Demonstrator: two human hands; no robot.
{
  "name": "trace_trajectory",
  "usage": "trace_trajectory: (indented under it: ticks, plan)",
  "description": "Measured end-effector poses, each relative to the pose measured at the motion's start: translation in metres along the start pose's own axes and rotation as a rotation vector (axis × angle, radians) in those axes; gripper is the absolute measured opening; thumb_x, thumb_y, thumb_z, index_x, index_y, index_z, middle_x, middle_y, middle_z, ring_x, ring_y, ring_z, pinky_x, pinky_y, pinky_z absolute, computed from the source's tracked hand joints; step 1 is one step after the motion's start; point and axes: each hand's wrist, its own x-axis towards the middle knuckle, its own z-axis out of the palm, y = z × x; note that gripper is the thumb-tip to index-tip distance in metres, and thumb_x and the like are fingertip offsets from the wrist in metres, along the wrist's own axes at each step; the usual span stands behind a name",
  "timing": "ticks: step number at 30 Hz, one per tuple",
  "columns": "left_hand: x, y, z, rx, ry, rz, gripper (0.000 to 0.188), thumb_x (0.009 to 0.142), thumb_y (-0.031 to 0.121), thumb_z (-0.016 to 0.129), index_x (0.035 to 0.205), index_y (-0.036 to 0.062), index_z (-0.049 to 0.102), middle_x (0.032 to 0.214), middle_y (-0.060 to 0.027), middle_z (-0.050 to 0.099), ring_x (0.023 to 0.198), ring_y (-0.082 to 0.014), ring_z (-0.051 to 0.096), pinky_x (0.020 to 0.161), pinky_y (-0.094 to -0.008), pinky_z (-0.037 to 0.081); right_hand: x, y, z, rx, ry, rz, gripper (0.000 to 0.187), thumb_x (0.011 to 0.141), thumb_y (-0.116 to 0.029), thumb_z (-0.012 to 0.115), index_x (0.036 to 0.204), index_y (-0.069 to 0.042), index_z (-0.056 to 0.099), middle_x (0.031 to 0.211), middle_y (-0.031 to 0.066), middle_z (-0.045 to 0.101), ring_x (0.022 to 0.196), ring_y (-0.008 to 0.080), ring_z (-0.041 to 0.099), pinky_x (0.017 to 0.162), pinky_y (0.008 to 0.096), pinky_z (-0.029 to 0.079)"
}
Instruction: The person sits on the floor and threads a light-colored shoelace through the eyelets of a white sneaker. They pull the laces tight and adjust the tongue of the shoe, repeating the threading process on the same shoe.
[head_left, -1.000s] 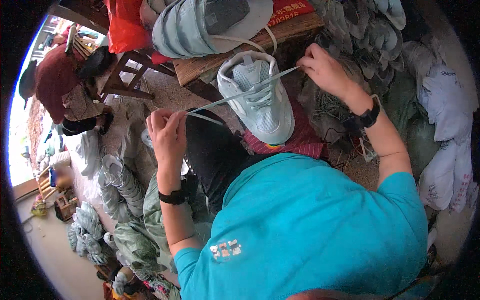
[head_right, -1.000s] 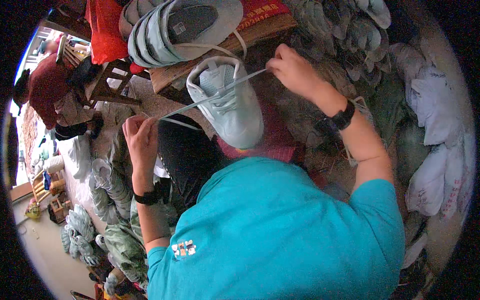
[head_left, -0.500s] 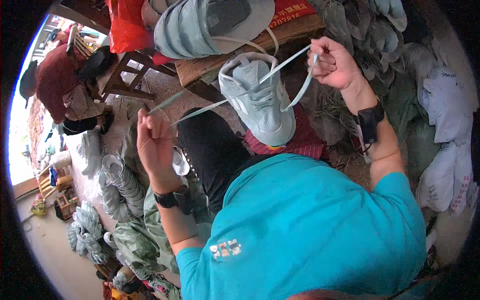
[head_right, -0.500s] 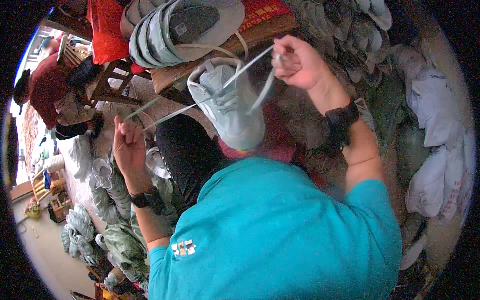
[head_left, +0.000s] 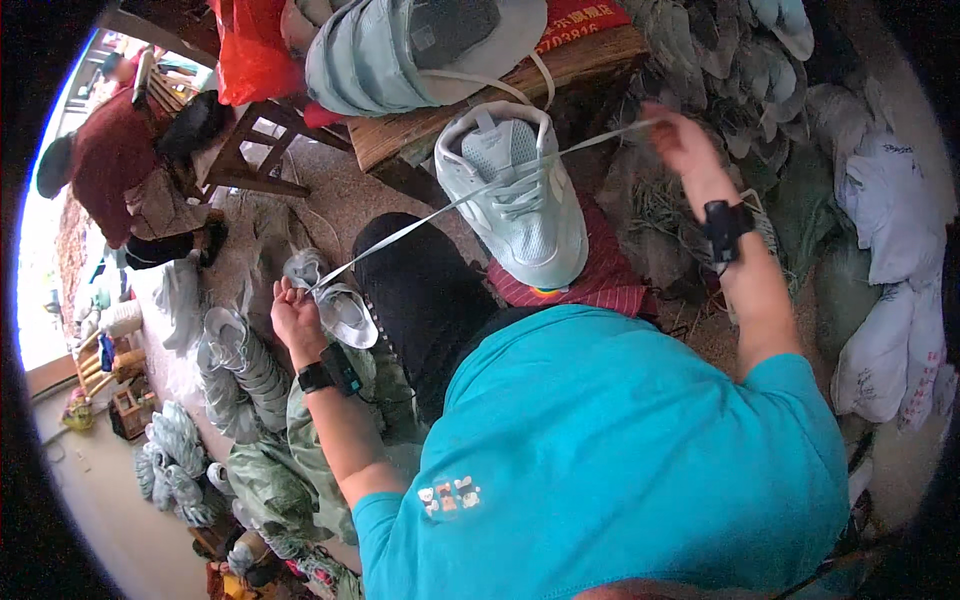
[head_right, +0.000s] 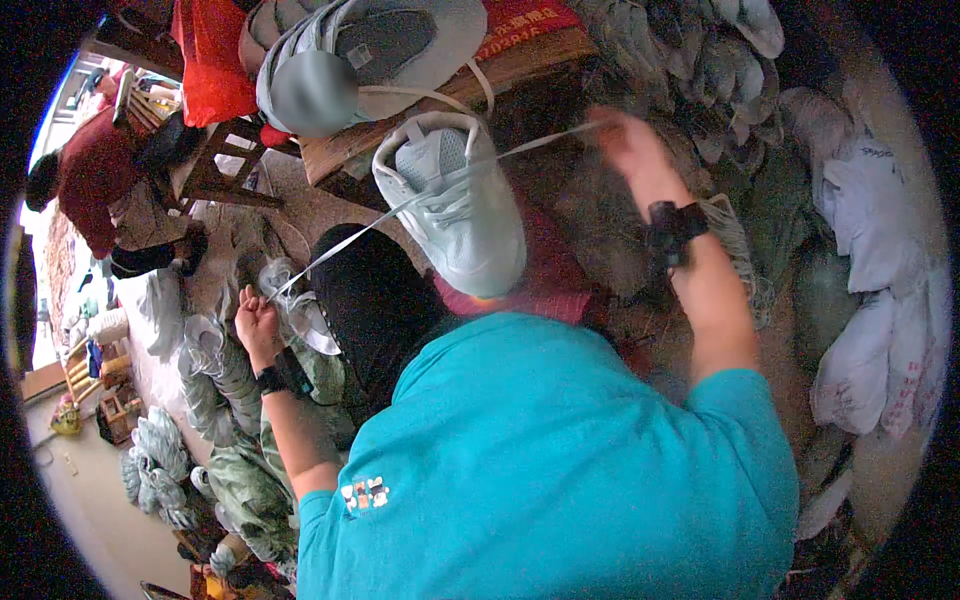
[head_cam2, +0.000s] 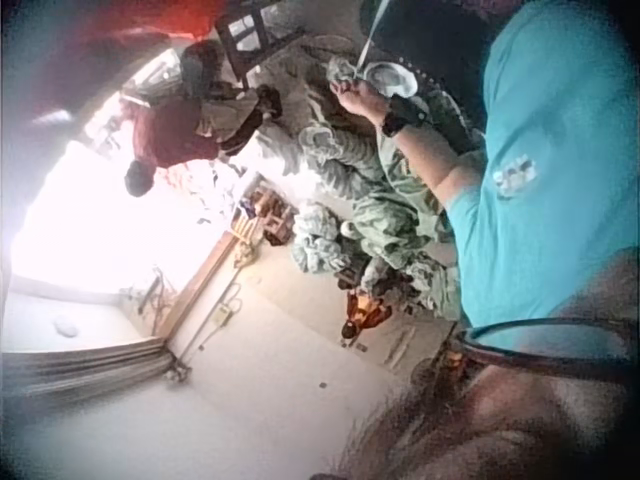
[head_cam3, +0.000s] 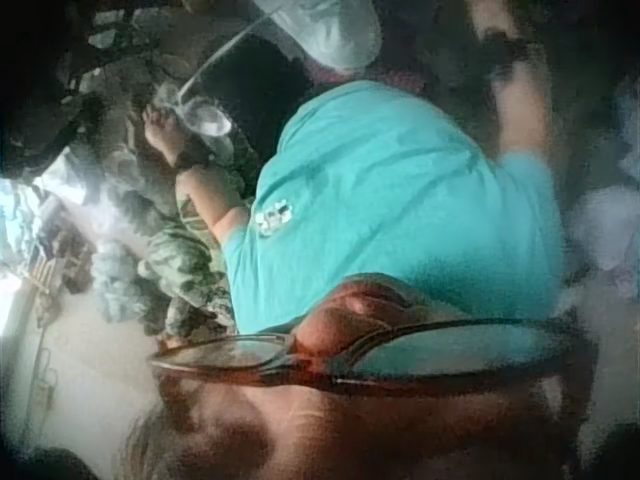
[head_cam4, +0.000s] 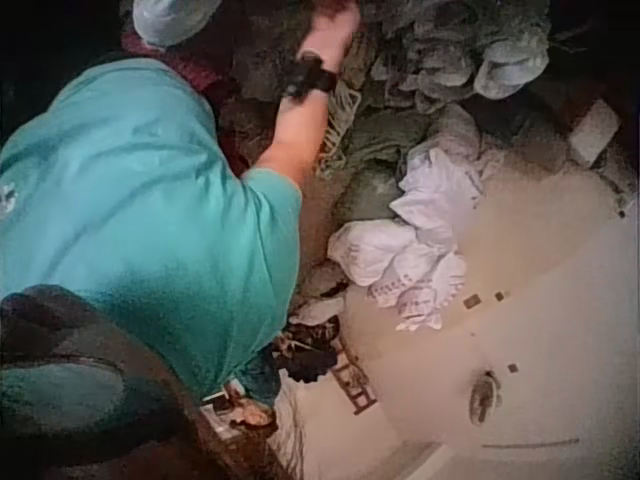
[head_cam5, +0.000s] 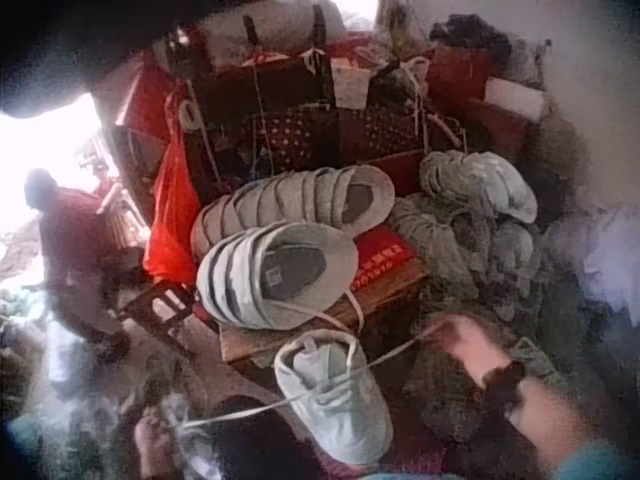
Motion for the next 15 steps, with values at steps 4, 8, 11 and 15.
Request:
trace_trajectory:
  ticks: [4,8,11,15]
  plan:
    - [-0.015,-0.019,0.029,0.314,-0.034,0.299,0.033,0.093,0.001,0.046,0.125,-0.0008,0.044,0.084,-0.0059,0.062,0.057,-0.0062,0.044,0.05,-0.0187,0.036,0.015,-0.044,-0.079,0.036,0.341,-0.048,0.028,0.099,-0.009,0.045,0.12,0.001,0.059,0.092,0.0034,0.06,0.067,0.0121,0.047,0.054,0.0266,0.039]
    - [-0.091,-0.056,0.113,0.671,-0.378,0.458,0.037,0.096,0.011,0.049,0.13,-0.0002,0.037,0.087,-0.0086,0.068,0.06,-0.0075,0.051,0.052,-0.0201,0.04,-0.002,-0.034,-0.083,-0.358,0.516,-0.078,0.029,0.099,-0.013,0.046,0.123,-0.003,0.058,0.087,-0.0002,0.055,0.061,0.0101,0.037,0.05,0.0245,0.032]
    - [-0.144,-0.092,0.151,0.645,-0.653,0.527,0.018,0.1,0.007,0.048,0.117,0.003,0.044,0.097,-0.0124,0.069,0.062,-0.0071,0.054,0.054,-0.02,0.045,-0.043,-0.001,0.014,-0.667,0.135,-0.151,0.036,0.095,-0.02,0.054,0.128,-0.005,0.054,0.085,0.0,0.064,0.064,0.0076,0.045,0.052,0.0226,0.035]
    - [-0.173,-0.119,0.179,0.744,-0.792,0.409,0.008,0.097,0.008,0.058,0.1,0.0005,0.057,0.09,-0.0052,0.065,0.071,-0.0072,0.057,0.064,-0.0209,0.048,-0.106,0.009,0.125,-0.751,-0.298,-0.146,0.029,0.095,-0.02,0.055,0.116,-0.001,0.055,0.096,0.0084,0.07,0.07,0.0097,0.061,0.058,0.0224,0.044]
